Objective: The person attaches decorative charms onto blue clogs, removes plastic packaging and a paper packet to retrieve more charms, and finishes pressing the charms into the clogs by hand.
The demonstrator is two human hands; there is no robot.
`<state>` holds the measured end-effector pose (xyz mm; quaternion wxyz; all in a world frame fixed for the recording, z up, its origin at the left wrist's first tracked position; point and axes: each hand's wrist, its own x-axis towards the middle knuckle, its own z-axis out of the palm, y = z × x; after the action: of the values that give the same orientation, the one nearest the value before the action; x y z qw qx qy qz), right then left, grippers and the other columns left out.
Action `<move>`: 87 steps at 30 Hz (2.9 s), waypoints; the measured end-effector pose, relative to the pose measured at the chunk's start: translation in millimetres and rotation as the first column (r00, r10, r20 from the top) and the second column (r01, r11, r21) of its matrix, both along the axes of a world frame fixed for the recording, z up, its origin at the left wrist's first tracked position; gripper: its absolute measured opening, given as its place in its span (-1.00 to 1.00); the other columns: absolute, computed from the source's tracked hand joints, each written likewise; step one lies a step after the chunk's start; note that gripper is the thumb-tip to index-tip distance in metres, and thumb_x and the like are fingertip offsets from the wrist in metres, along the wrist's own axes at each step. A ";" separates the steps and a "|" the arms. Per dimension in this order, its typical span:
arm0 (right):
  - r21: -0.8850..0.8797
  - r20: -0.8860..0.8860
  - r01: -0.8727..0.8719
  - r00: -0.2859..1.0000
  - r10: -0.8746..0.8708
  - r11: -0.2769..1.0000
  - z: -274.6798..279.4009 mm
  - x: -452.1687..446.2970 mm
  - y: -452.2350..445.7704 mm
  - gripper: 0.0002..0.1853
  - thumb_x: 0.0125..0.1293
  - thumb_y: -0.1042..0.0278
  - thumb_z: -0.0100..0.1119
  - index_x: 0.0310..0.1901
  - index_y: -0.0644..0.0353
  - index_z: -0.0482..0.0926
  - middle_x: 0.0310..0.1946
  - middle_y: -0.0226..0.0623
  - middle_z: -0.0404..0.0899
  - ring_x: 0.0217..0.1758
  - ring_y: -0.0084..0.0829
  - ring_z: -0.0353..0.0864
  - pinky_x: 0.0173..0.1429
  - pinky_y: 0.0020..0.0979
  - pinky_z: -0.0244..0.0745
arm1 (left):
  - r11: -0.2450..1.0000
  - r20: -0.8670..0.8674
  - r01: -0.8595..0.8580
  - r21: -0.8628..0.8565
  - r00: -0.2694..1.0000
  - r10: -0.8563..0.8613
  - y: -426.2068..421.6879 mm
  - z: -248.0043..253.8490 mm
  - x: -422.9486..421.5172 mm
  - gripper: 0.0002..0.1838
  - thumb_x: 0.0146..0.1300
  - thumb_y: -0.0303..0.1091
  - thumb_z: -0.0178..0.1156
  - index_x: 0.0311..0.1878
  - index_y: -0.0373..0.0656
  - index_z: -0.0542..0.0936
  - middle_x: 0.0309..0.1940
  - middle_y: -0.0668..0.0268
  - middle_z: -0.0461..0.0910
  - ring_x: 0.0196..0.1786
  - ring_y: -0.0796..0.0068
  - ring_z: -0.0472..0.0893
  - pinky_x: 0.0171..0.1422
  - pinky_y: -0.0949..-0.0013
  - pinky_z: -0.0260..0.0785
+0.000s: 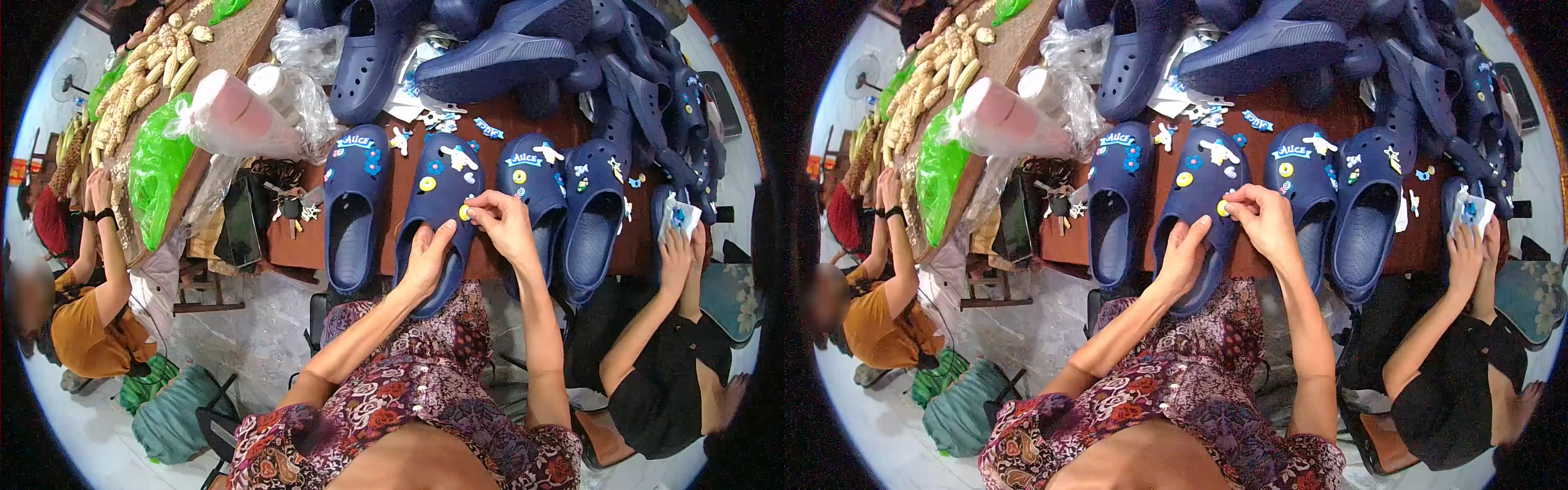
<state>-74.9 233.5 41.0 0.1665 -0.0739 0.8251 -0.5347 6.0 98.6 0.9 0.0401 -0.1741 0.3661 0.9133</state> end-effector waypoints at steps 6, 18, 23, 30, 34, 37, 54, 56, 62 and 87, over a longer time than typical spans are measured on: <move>0.017 0.019 -0.055 0.998 0.054 0.998 -2.3 -7.1 1.1 -0.90 0.21 0.50 0.31 -0.26 0.32 0.65 -0.44 -0.30 0.70 -0.40 -0.59 0.66 -0.27 -0.51 0.53 | 1.000 0.016 -0.009 -0.025 1.000 0.009 8.4 -0.8 -0.9 -0.62 0.46 -0.35 0.06 0.26 -0.27 0.35 0.17 0.27 0.48 0.22 0.51 0.47 0.34 0.36 0.28; 0.165 -0.594 0.154 0.804 -0.026 0.974 -8.4 54.9 -18.4 -0.69 0.33 0.52 0.09 0.10 0.29 0.53 -0.12 -0.08 0.51 -0.03 -0.07 0.54 0.06 -0.19 0.45 | 0.982 0.031 -0.089 -0.164 0.995 0.095 11.8 18.1 -2.2 -0.78 0.41 -0.28 0.16 -0.03 -0.20 0.50 -0.26 0.50 0.54 -0.28 0.80 0.44 -0.27 0.60 0.25; 0.155 -0.531 0.152 0.846 -0.047 0.976 -13.5 56.2 -16.5 -0.65 0.33 0.51 0.10 0.15 0.27 0.53 -0.08 -0.06 0.50 0.00 -0.07 0.53 0.11 -0.19 0.43 | 0.994 0.087 0.021 -0.104 0.996 -0.012 3.8 14.7 -2.9 -0.61 0.40 -0.34 0.18 0.17 -0.39 0.42 0.04 0.26 0.55 0.05 0.62 0.51 0.15 0.49 0.35; -0.095 -0.236 0.130 0.960 -0.149 0.987 -10.9 65.4 -6.2 -0.52 0.34 0.37 0.21 0.27 0.25 0.41 0.07 -0.08 0.40 0.02 -0.23 0.53 -0.04 -0.28 0.52 | 0.998 0.110 -0.022 0.057 0.994 0.016 -14.1 25.3 -1.1 -0.46 0.40 0.13 0.06 0.20 -0.10 0.42 0.09 0.31 0.50 0.08 0.41 0.49 0.23 0.20 0.27; -0.023 -0.304 0.058 0.951 -0.062 0.998 -7.8 72.5 -1.3 -0.39 0.26 0.25 0.31 0.30 0.27 0.37 0.08 -0.08 0.40 0.10 -0.20 0.48 0.06 -0.30 0.48 | 0.946 0.094 -0.039 0.323 0.996 0.009 -17.2 21.1 -0.6 -0.43 0.42 0.02 0.08 0.29 -0.21 0.30 0.20 0.17 0.43 0.29 0.25 0.42 0.38 0.07 0.27; 0.048 -0.404 0.006 0.915 0.014 0.999 -6.7 72.6 1.6 -0.34 0.23 0.27 0.32 0.33 0.28 0.33 0.09 -0.05 0.39 0.09 -0.15 0.47 0.15 -0.25 0.42 | 0.943 0.139 -0.094 0.320 0.989 0.052 -9.6 27.6 1.7 -0.59 0.40 -0.09 0.12 0.16 -0.14 0.41 0.10 0.25 0.49 0.15 0.29 0.49 0.27 0.15 0.33; 0.551 -0.427 -0.006 0.857 0.288 0.835 -0.8 -75.1 -7.9 -0.82 0.27 0.46 0.14 -0.10 0.26 0.58 -0.16 -0.01 0.60 -0.08 0.02 0.59 0.02 -0.12 0.48 | 0.958 0.155 -0.154 0.242 0.981 0.118 -12.9 21.9 7.9 -0.46 0.44 0.10 0.04 0.25 -0.11 0.35 0.21 0.28 0.43 0.24 0.32 0.44 0.29 0.13 0.26; 0.569 -0.458 0.002 0.832 0.315 0.822 -21.4 -94.4 -15.1 -0.79 0.25 0.45 0.16 -0.07 0.24 0.59 -0.14 0.02 0.60 -0.05 0.04 0.59 0.05 -0.09 0.48 | 0.957 0.134 -0.146 0.249 0.984 0.115 -13.0 24.2 6.9 -0.44 0.44 0.13 0.02 0.26 -0.12 0.34 0.20 0.28 0.43 0.24 0.31 0.44 0.31 0.12 0.26; 0.590 -0.456 0.070 0.851 0.260 0.805 -52.7 -104.8 -24.7 -0.76 0.21 0.50 0.20 -0.07 0.17 0.61 -0.15 0.02 0.59 -0.07 0.05 0.61 0.00 -0.08 0.51 | 0.954 0.113 -0.129 0.272 0.988 0.101 -14.4 23.3 7.4 -0.40 0.43 0.14 0.04 0.29 -0.13 0.31 0.18 0.27 0.43 0.25 0.31 0.43 0.30 0.13 0.28; -0.133 -0.152 0.096 0.982 -0.116 0.986 -7.7 -7.3 -0.5 -0.87 0.38 0.55 0.10 -0.07 0.28 0.53 -0.27 -0.44 0.53 -0.17 -0.65 0.49 -0.04 -0.56 0.42 | 0.995 0.071 -0.017 0.095 0.997 0.010 -18.2 25.8 31.1 -0.65 0.52 -0.23 -0.03 0.20 -0.26 0.38 0.05 0.22 0.52 0.12 0.37 0.53 0.18 0.22 0.42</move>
<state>-82.2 233.0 33.3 0.0663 -0.0823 0.8035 -0.5859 37.1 80.5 26.7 0.0552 -0.2065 0.3192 0.9233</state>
